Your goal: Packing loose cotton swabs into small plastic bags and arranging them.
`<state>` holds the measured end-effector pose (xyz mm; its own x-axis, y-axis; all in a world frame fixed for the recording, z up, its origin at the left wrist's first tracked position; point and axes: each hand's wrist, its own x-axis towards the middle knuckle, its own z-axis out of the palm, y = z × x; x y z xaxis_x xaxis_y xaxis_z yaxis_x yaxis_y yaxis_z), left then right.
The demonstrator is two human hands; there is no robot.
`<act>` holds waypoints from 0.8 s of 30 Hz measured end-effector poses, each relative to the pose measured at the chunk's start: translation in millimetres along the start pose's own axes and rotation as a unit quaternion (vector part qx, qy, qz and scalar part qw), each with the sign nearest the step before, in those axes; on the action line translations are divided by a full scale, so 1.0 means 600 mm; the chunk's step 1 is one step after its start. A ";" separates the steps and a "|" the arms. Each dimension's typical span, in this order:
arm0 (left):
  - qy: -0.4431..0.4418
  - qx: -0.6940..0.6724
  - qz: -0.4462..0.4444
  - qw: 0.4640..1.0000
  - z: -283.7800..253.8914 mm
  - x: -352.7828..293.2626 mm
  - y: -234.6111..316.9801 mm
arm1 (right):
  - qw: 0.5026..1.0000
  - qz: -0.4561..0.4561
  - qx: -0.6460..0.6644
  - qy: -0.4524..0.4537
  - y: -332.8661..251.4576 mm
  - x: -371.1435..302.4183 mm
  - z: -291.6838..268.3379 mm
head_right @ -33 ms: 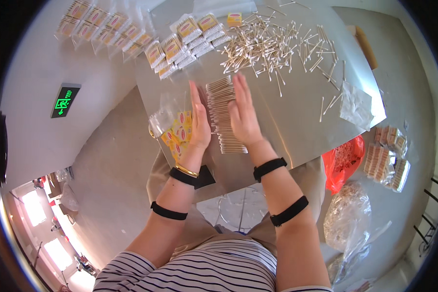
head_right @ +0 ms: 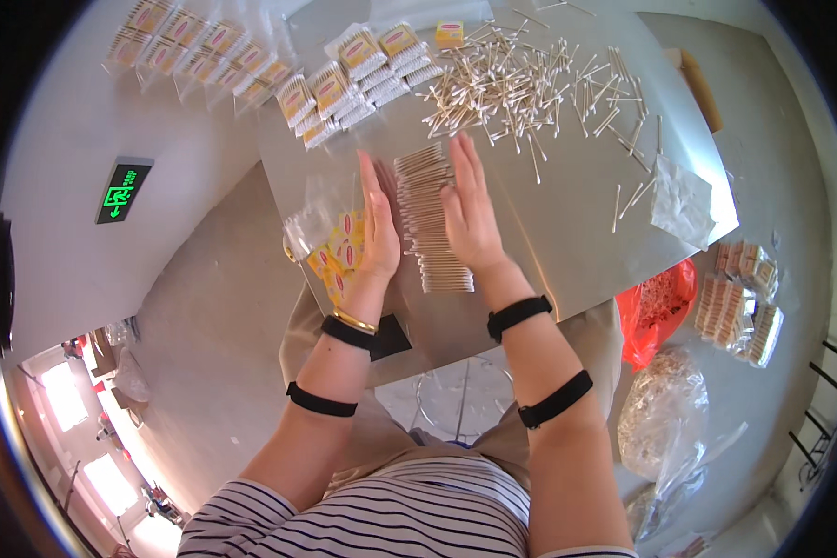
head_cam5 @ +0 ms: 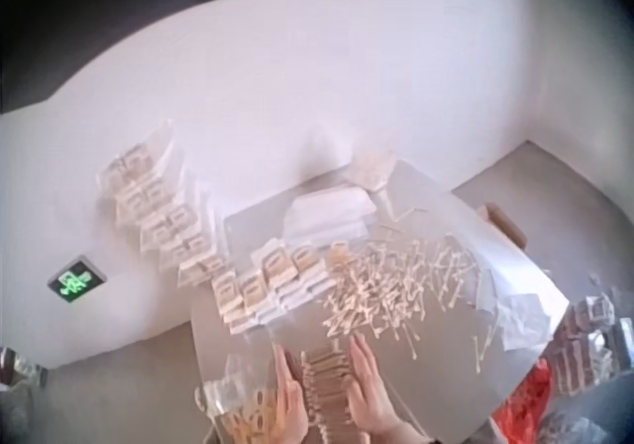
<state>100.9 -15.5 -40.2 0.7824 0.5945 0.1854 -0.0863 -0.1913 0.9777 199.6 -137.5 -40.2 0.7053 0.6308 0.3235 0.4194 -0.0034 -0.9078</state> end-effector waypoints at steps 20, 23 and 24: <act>-0.149 0.487 0.055 0.859 0.017 -0.096 0.061 | 0.986 0.049 -0.162 0.000 -0.038 -0.065 -0.065; -0.201 0.563 0.046 0.800 0.033 -0.109 0.045 | 0.972 0.090 -0.215 0.024 -0.055 -0.126 -0.073; -0.196 0.556 0.037 0.807 0.038 -0.106 0.048 | 0.965 0.105 -0.236 0.030 -0.055 -0.141 -0.075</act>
<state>62.8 -76.4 -25.9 0.9545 0.2975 -0.0190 0.2937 -0.9275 0.2313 151.9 -225.9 -25.8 0.8293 0.5312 0.1733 0.4673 -0.4892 -0.7365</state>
